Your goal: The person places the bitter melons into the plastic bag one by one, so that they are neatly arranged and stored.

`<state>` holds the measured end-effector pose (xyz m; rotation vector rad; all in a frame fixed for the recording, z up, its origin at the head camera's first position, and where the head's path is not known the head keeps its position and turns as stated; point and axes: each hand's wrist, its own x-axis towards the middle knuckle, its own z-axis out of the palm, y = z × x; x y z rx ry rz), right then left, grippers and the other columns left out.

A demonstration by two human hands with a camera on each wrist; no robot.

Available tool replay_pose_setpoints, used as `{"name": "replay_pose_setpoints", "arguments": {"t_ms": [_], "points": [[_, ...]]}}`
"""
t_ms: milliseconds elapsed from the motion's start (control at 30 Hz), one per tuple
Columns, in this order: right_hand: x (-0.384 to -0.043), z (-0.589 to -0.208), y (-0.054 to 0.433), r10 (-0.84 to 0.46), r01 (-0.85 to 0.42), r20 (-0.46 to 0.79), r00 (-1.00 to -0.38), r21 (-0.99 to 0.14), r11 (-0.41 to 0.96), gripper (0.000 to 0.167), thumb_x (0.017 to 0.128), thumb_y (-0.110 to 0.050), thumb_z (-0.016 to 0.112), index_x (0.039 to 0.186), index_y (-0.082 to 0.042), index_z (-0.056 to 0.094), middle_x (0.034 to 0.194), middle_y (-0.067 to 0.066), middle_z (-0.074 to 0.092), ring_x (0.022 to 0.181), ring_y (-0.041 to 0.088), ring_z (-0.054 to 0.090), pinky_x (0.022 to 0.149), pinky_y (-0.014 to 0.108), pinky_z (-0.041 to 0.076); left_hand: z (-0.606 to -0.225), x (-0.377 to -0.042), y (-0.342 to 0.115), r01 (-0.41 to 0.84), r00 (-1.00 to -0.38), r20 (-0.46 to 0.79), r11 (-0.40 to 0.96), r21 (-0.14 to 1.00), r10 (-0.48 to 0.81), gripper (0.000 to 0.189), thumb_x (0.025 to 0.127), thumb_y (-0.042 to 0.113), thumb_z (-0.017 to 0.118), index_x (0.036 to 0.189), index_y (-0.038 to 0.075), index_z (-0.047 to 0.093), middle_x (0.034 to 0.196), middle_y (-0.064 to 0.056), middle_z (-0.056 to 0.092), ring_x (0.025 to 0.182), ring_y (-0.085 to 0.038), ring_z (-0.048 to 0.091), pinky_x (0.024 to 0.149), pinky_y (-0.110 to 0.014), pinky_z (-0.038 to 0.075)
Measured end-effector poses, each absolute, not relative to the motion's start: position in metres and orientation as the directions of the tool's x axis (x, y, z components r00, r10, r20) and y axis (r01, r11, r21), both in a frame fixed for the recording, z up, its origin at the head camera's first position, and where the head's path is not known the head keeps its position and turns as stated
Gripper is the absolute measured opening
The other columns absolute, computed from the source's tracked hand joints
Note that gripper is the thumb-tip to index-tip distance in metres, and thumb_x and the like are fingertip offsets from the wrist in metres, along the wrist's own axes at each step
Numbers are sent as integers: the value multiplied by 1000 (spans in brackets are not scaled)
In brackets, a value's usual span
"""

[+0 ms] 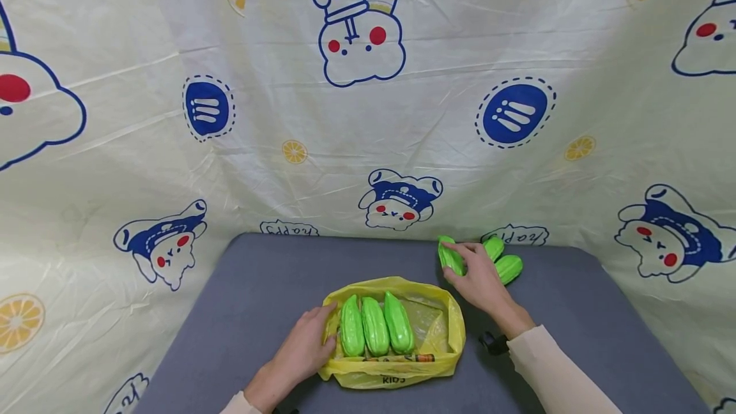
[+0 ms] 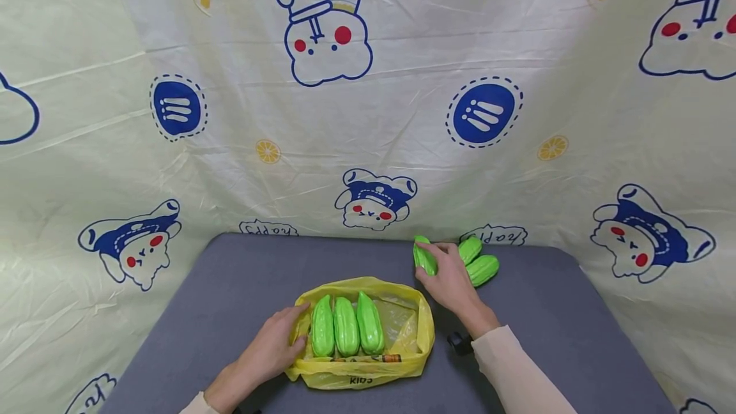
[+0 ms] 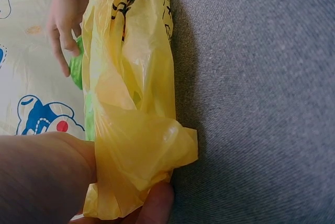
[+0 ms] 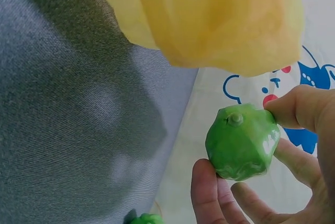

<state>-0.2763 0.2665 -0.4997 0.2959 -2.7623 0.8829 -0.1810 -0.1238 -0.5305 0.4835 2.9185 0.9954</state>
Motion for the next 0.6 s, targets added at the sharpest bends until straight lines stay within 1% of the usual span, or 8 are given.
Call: {"name": "replay_pose_setpoints", "arguments": {"t_ms": [167,400,600], "points": [[-273,-497,266,-118,-255,273,-955,-545,798,59,108,-17,77,165,-11,66,163,36,53,117,43,68,96,63,60,-531,-181,-123,278,-953,78,752,598,291,63,102,3,82,161,-4,63,154,-30,71,141,-53,69,116,-68,59],[-269,-496,264,-121,-254,268,-956,-546,799,59,108,-17,77,166,-11,66,163,36,54,117,42,68,95,63,60,-531,-180,-124,271,-955,68,750,604,290,63,102,3,81,161,-3,63,154,-30,71,141,-52,69,115,-68,59],[-266,-492,263,-136,-281,294,-946,-536,796,58,108,-16,77,165,-10,66,162,36,55,115,41,68,93,61,60,-530,-181,-124,280,-953,78,749,600,294,63,101,2,81,161,-4,63,153,-30,71,142,-53,69,116,-68,59]]}}
